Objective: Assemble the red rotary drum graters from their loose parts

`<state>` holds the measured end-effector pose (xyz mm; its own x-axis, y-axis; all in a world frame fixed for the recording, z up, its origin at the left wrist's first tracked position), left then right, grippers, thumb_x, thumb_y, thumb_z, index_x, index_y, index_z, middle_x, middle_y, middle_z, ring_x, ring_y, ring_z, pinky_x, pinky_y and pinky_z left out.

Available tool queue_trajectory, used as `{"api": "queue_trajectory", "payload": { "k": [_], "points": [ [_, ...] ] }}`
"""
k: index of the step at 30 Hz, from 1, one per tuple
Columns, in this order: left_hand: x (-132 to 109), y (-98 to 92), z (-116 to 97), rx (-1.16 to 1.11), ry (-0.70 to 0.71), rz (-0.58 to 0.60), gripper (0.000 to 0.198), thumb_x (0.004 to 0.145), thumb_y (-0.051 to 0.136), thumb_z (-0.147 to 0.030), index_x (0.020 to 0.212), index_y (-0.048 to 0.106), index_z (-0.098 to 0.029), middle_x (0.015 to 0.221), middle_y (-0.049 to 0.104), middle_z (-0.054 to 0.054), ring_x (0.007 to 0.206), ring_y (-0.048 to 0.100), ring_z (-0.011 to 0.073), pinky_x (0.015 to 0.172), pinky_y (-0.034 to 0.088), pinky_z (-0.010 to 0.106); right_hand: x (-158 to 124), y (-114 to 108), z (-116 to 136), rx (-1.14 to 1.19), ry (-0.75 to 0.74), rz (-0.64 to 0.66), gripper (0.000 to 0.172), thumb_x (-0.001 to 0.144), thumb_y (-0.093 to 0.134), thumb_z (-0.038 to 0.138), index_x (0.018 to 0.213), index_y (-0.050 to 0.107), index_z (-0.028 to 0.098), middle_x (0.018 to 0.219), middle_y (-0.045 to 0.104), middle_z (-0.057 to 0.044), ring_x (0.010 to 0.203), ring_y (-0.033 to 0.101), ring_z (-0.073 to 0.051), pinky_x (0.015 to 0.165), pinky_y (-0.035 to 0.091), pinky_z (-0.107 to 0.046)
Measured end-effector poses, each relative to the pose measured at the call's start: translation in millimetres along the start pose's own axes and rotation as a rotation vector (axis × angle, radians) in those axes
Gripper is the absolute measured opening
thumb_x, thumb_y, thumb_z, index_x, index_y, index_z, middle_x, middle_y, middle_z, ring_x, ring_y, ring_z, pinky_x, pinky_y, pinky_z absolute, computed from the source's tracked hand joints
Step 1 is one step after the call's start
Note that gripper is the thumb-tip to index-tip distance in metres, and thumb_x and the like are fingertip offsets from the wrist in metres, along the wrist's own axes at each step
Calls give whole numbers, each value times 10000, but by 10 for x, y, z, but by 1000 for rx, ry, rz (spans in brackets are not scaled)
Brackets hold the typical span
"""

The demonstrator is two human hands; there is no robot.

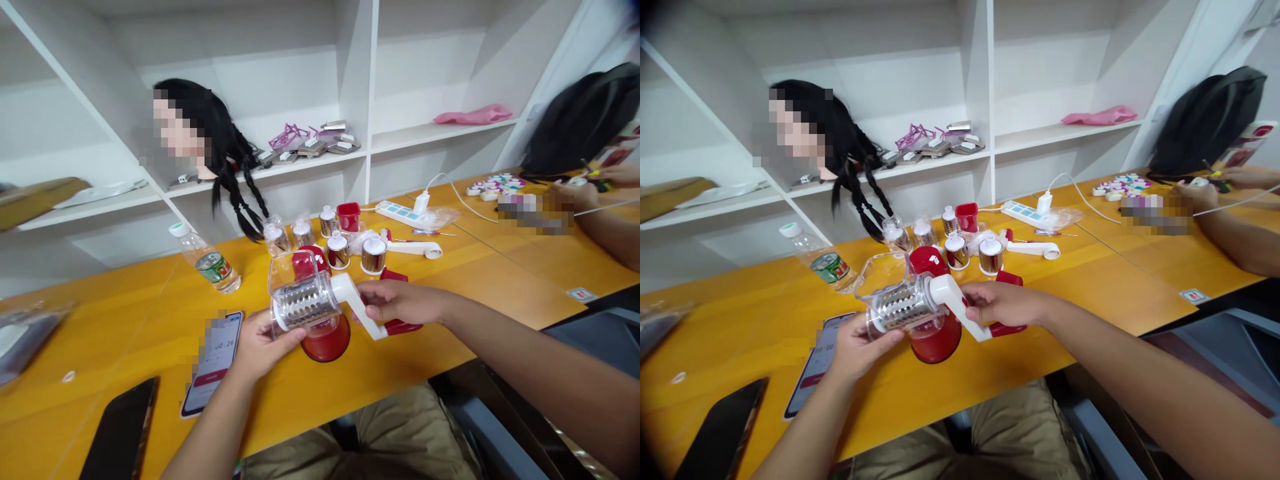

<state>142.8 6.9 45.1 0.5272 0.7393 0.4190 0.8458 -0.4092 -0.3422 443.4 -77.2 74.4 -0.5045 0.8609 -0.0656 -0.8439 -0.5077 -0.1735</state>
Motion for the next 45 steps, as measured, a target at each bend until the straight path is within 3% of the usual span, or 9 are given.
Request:
{"api": "queue_trajectory", "payload": {
  "k": [6,10,14,17,22,29,35,39,45],
  "points": [
    [20,67,36,-184,83,-244,446,669,955,-295,771,530,-212,729,673,-37,631,621,117,623,536,228,32,-80,34,-560,6,-141,336,1030,543,298,1329,591,153,1176,721,-102,1026,672,-224,918,507,-361],
    [72,76,77,-162,220,-358,609,563,1007,-333,914,518,-239,967,613,-6,894,636,162,799,553,274,-43,55,-12,-714,-29,-253,358,1065,478,292,1394,552,172,1160,735,-117,980,691,-229,868,521,-350],
    [77,99,131,-225,172,-268,877,614,985,-461,1345,516,-339,1470,532,83,1272,590,277,968,556,361,-114,130,-112,-810,-59,-320,449,1093,424,360,1481,490,144,1200,730,-165,1025,704,-270,873,530,-382],
    [67,113,173,-259,67,-149,955,712,925,-495,1502,413,-334,1619,449,136,1467,487,336,1133,488,452,-171,165,-146,-848,-11,-280,425,1114,384,431,1374,556,142,1114,744,-143,944,710,-258,809,521,-359],
    [77,66,178,-226,-23,-151,808,778,884,-467,1449,474,-279,1545,539,152,1434,533,323,1170,455,467,-286,284,-165,-909,26,-277,378,1104,443,437,1312,606,166,1053,760,-114,867,712,-240,757,514,-349],
    [48,82,77,-212,6,-168,885,706,930,-463,1431,463,-267,1465,583,138,1327,614,318,1110,508,437,-428,437,-263,-1114,-84,-516,501,1056,558,399,1506,520,182,1299,734,-160,1161,715,-325,1017,544,-527],
    [3,130,114,-262,35,-177,810,731,924,-379,1389,458,-306,1350,633,88,1211,673,280,1019,562,410,-292,616,-181,-956,-57,-640,532,1038,566,426,1494,496,161,1394,685,-192,1178,715,-339,1003,571,-541],
    [4,116,150,-298,34,-154,820,745,910,-365,1447,490,-305,1496,569,116,1352,602,305,1095,528,413,-252,511,-106,-664,-11,-557,614,1063,530,475,1591,397,190,1548,568,-180,1363,612,-325,1128,498,-544],
    [41,22,183,-312,-62,-125,828,682,949,-336,1416,573,-254,1412,648,133,1279,660,316,1072,548,408,-181,-94,-47,-110,31,-72,555,1078,506,563,1490,539,193,1352,667,-131,1228,655,-236,1041,530,-415]
  ]
}}
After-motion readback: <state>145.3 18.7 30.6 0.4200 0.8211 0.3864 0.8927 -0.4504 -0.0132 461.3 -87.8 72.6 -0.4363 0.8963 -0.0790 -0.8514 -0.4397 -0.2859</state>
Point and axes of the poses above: each hand's wrist, its own x-axis towards the middle knuckle, its own y-axis out of the palm, z = x × y, the point moved 1 cm from there along x, towards the middle knuckle
